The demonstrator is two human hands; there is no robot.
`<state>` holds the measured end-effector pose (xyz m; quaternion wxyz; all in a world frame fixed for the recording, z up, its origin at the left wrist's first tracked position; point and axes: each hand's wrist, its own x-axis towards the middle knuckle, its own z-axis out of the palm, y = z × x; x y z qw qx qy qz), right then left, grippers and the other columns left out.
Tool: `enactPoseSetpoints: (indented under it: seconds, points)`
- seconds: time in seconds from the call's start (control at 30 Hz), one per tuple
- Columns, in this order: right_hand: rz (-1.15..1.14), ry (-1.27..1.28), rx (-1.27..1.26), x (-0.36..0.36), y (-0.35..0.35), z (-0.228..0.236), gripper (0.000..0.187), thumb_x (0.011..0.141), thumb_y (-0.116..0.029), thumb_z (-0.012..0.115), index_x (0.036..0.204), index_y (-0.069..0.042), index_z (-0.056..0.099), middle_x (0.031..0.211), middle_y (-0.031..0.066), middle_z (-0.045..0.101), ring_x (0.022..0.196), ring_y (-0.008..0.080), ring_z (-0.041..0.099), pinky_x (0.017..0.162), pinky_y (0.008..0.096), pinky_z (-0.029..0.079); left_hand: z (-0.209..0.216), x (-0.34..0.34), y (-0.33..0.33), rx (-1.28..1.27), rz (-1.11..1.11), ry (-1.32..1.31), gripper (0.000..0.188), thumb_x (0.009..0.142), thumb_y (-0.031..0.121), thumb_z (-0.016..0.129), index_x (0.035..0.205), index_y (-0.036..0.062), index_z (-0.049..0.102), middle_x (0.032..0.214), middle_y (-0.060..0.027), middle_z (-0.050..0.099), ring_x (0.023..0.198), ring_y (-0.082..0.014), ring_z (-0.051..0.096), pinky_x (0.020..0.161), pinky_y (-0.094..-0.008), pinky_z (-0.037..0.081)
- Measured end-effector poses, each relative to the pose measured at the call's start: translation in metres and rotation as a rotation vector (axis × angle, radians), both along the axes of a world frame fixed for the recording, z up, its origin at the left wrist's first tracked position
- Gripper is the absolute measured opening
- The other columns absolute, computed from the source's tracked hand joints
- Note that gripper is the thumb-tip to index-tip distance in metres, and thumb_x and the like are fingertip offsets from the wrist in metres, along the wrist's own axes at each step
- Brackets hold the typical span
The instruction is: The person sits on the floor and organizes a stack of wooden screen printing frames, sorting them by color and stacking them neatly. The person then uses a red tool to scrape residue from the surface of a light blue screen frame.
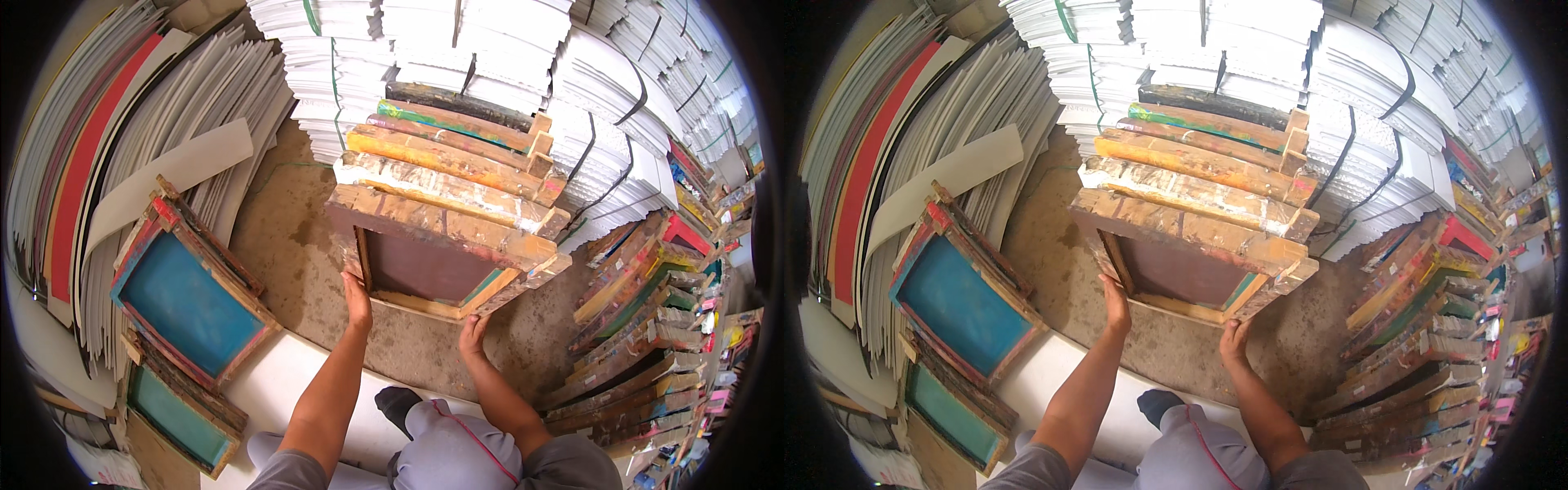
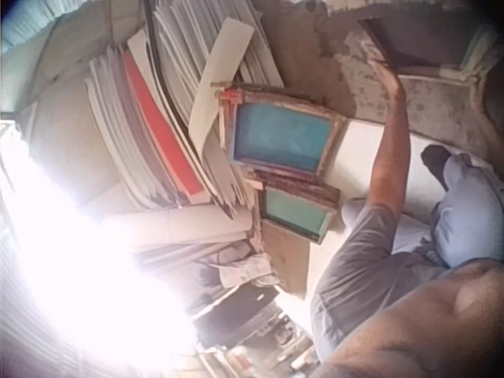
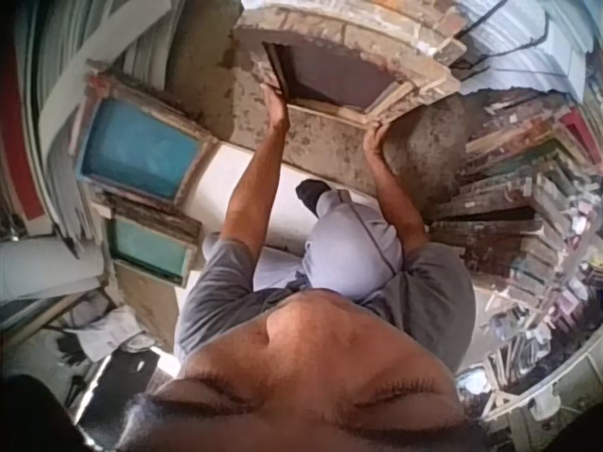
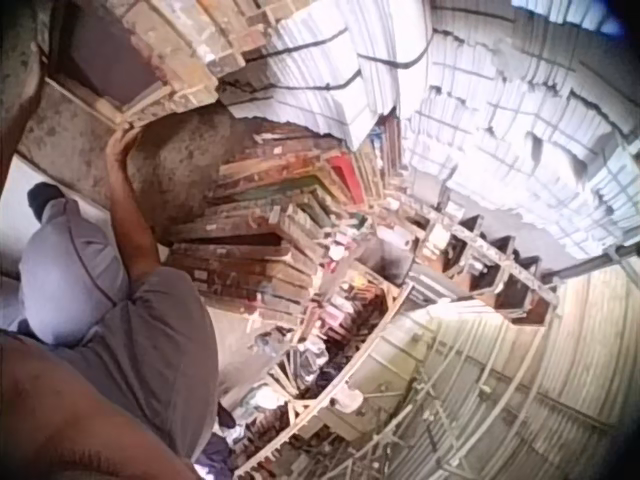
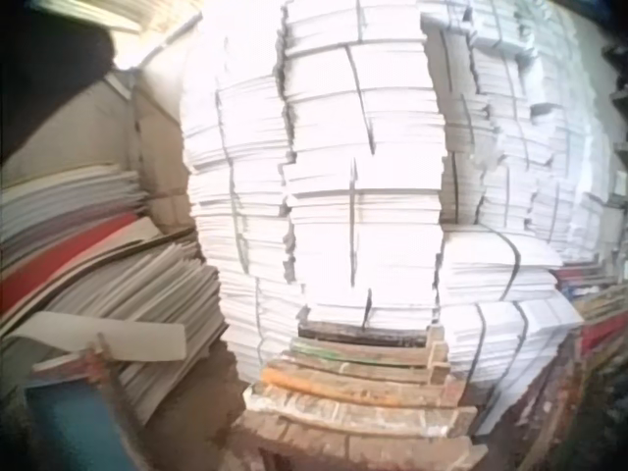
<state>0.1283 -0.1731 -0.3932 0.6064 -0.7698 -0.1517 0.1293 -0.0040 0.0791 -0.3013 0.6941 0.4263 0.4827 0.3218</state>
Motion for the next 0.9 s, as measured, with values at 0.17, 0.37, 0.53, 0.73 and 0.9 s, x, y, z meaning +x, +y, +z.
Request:
enactPoseSetpoints:
  seconds: [0.17,0.37,0.53,0.73,0.9]
  points:
    - [0.013,0.113,0.049,0.01,-0.007,-0.027,0.085,0.104,-0.052,0.049,0.16,0.001,0.013,0.156,0.0234,0.036,0.138,0.0341,0.043,0.113,0.0439,0.034,-0.018,-0.001,0.006,0.034,-0.014,-0.031,0.097,0.101,0.077,0.026,0.164,0.004,0.018,0.168,-0.0179,0.02,0.155,-0.0333,0.021,0.125,-0.0436,0.019]
    - [-0.016,0.038,0.171,0.044,0.009,-0.012,0.094,0.098,-0.061,0.054,0.158,0.002,0.017,0.15,0.0232,0.043,0.133,0.0345,0.047,0.11,0.0455,0.037,-0.027,-0.013,0.025,0.094,0.0,0.08,0.094,0.1,0.078,0.03,0.161,0.0065,0.029,0.137,-0.0114,0.049,0.121,-0.025,0.05,0.104,-0.0369,0.041]
    - [-0.032,0.06,0.12,0.064,0.012,-0.014,0.096,0.097,-0.063,0.055,0.157,0.003,0.019,0.148,0.0231,0.044,0.132,0.0341,0.048,0.11,0.0453,0.038,-0.012,0.009,0.025,0.151,0.019,0.03,0.064,0.105,0.068,0.034,0.108,0.0061,0.052,0.093,0.0,0.045,0.084,-0.0126,0.043,0.078,-0.0291,0.04]
    - [-0.014,0.072,0.104,0.07,0.016,-0.019,0.098,0.096,-0.066,0.055,0.155,0.004,0.021,0.147,0.023,0.045,0.131,0.0335,0.049,0.11,0.045,0.038,-0.015,0.017,0.031,0.124,0.059,0.017,0.058,0.108,0.061,0.034,0.11,0.0065,0.054,0.098,0.0004,0.051,0.086,-0.0123,0.045,0.079,-0.0285,0.041]
    - [-0.007,0.071,0.107,0.073,0.016,-0.016,0.101,0.094,-0.068,0.056,0.154,0.005,0.022,0.145,0.0229,0.046,0.129,0.033,0.049,0.109,0.0448,0.038,-0.014,0.016,0.032,0.14,0.003,-0.05,0.056,0.11,0.057,0.035,0.118,0.0058,0.057,0.102,0.0012,0.054,0.088,-0.0116,0.047,0.079,-0.0282,0.041]
